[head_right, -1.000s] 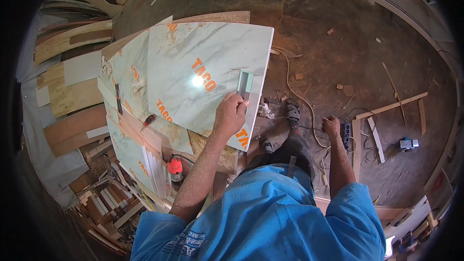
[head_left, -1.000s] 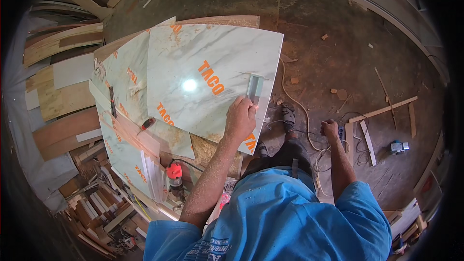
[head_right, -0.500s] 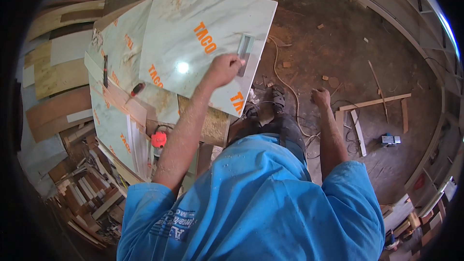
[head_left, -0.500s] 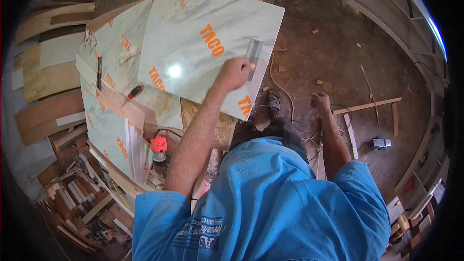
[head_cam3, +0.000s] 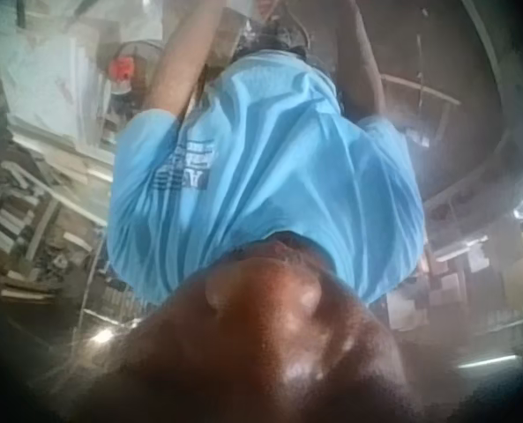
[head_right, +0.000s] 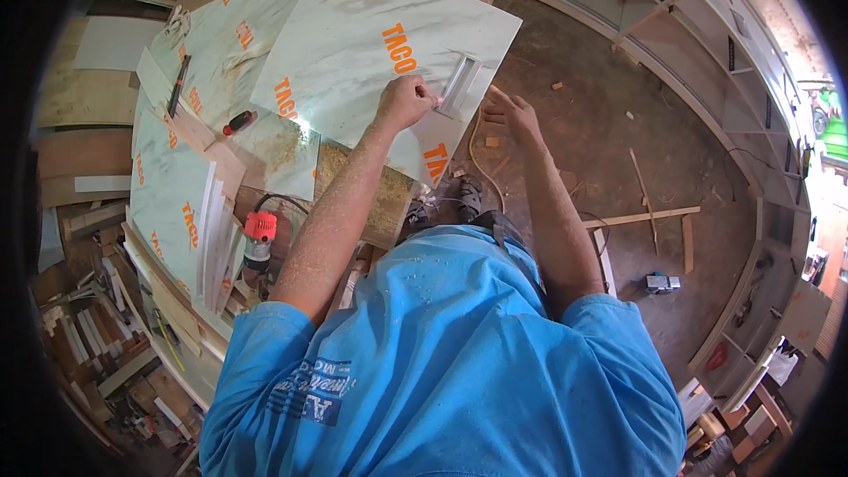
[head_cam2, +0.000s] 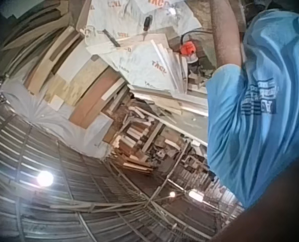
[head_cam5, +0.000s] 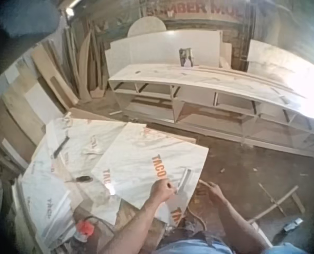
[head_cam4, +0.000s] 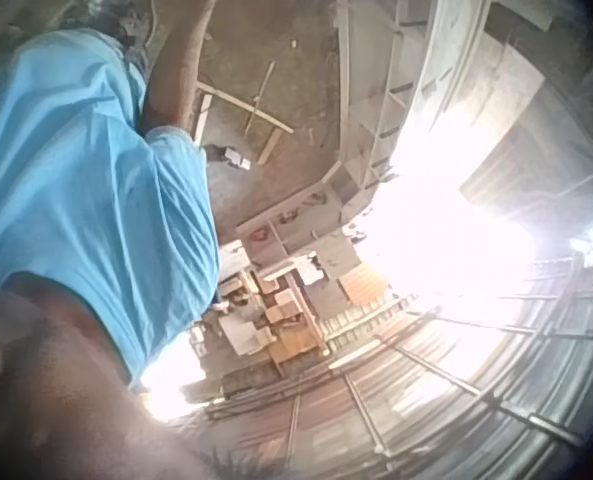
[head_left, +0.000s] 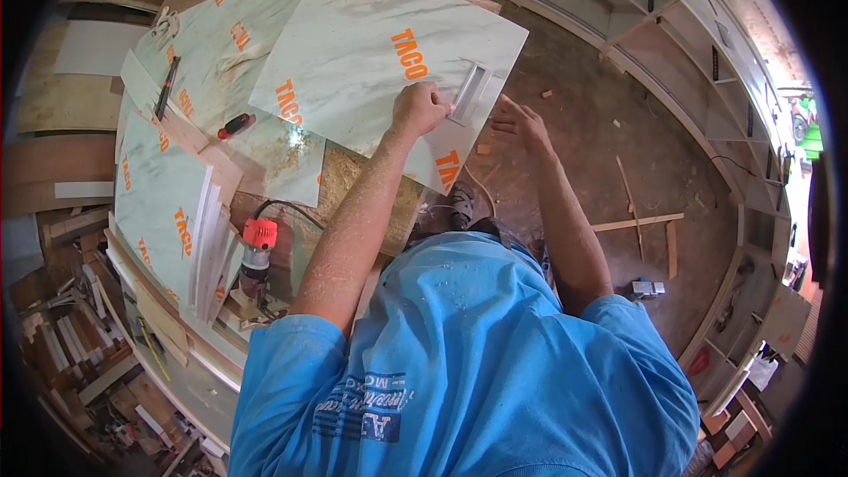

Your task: The person uses a handheld router to cut out sections from white boards and then uses a hand tool to scrape the interior edges of the cutouts.

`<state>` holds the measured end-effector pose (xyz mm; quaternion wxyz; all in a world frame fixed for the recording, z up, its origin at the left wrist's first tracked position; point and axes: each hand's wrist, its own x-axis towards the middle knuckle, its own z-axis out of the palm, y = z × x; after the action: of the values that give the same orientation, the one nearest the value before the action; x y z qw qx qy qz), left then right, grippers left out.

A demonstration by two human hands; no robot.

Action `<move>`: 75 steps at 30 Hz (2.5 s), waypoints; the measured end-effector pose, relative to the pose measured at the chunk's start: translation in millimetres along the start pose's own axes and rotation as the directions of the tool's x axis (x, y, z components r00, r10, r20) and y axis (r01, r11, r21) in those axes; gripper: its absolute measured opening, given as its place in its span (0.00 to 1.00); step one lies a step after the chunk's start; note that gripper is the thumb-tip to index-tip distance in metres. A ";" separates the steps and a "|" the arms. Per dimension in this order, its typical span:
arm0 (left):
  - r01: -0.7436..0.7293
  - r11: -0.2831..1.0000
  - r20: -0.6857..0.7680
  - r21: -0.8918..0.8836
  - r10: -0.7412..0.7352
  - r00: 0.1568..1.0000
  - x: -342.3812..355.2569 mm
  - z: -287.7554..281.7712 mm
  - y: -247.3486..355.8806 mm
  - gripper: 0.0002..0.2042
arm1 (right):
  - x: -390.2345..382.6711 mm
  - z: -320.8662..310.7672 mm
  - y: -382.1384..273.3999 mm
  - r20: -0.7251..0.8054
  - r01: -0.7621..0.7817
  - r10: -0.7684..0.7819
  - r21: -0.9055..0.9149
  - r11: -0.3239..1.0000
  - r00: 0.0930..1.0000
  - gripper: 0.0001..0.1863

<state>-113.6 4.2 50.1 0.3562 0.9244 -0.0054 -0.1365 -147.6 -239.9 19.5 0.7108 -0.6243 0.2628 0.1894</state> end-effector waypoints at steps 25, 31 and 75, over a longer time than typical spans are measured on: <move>0.011 0.994 -0.065 0.113 -0.004 0.998 6.4 10.6 -13.6 0.20 | 21.5 58.2 9.3 -0.068 0.054 -0.083 -0.355 0.933 0.994 0.27; 0.003 0.993 -0.086 0.117 0.007 0.996 7.0 13.0 -8.4 0.20 | 24.0 48.5 5.7 -0.032 0.082 -0.098 -0.319 0.944 0.995 0.25; 0.040 0.999 -0.347 0.003 -0.037 0.937 -29.7 52.5 32.7 0.14 | 19.9 51.0 3.9 -0.030 0.171 -0.190 -0.315 0.933 0.981 0.31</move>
<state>-152.9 -51.5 41.8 0.3445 0.9356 0.0747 0.0214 -127.2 -190.1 8.5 0.6097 -0.7554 0.1923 0.1437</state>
